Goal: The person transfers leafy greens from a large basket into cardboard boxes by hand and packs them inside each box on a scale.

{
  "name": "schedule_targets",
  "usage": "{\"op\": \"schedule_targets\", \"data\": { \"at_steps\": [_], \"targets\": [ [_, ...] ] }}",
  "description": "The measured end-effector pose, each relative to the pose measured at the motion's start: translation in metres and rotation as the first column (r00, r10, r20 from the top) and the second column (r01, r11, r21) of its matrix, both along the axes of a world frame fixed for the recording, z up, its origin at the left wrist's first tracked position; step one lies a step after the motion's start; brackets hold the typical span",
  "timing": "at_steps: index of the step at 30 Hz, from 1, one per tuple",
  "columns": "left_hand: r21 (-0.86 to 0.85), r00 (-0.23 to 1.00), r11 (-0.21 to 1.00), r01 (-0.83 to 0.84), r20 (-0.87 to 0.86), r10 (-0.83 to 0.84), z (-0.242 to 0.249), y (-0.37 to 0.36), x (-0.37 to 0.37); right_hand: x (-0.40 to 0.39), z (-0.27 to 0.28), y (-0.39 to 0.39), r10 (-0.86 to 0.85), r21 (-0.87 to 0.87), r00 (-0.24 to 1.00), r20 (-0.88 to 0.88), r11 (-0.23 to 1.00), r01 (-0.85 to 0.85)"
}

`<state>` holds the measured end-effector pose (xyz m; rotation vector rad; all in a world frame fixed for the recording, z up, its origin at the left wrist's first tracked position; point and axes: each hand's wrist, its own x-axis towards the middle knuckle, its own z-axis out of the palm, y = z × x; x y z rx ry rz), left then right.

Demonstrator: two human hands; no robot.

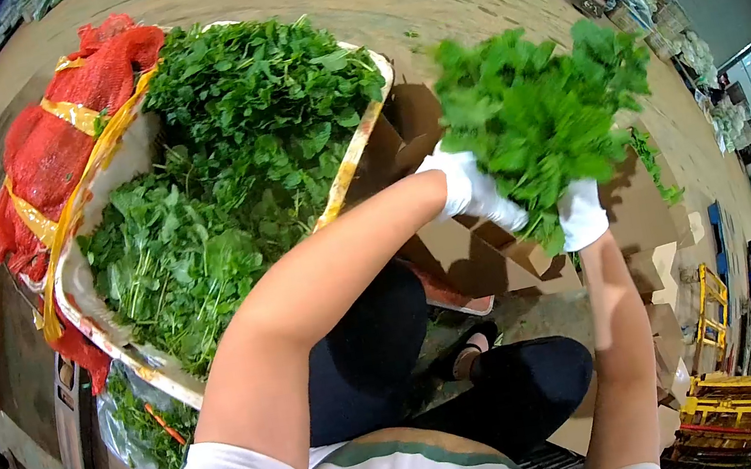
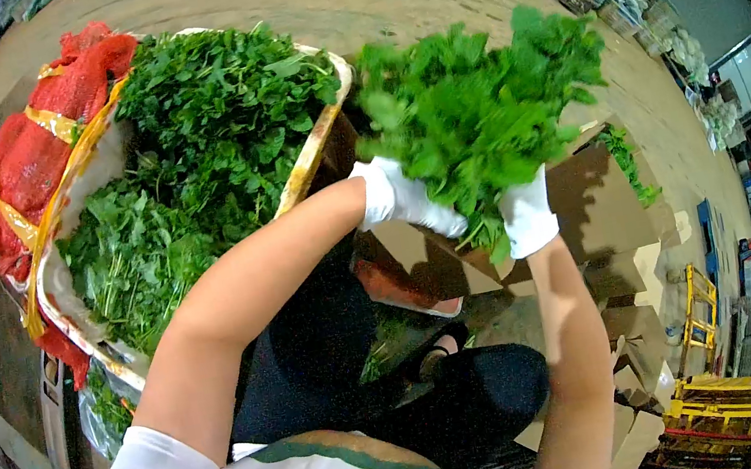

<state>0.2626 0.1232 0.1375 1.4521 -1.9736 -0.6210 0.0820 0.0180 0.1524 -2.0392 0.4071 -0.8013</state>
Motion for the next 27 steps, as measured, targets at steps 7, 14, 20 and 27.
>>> {"op": "schedule_targets", "data": {
  "at_steps": [7, 14, 20, 27],
  "targets": [
    [0.133, 0.8, 0.981, -0.14, 0.599, 0.033, -0.081, 0.04, 0.014, -0.003, -0.076, -0.006, -0.382, 0.967, 0.924, 0.022, 0.243, 0.078],
    [0.321, 0.912, 0.931, -0.173, 0.408, 0.029, -0.091, 0.032, 0.01, 0.005, -0.159, -0.015, -0.318, -0.537, 0.523, -0.791, 0.77, -0.344],
    [0.159, 0.9, 0.972, -0.172, 0.427, 0.089, -0.114, 0.033, 0.005, 0.031, -0.204, -0.02, -0.15, -0.132, -0.031, -0.988, 0.935, -0.329],
    [-0.187, 0.958, 0.949, -0.255, 0.085, 0.275, -0.086, 0.051, 0.011, 0.01, -0.215, -0.042, -0.018, 0.045, -0.257, -0.966, 0.97, -0.24]
  ]
}}
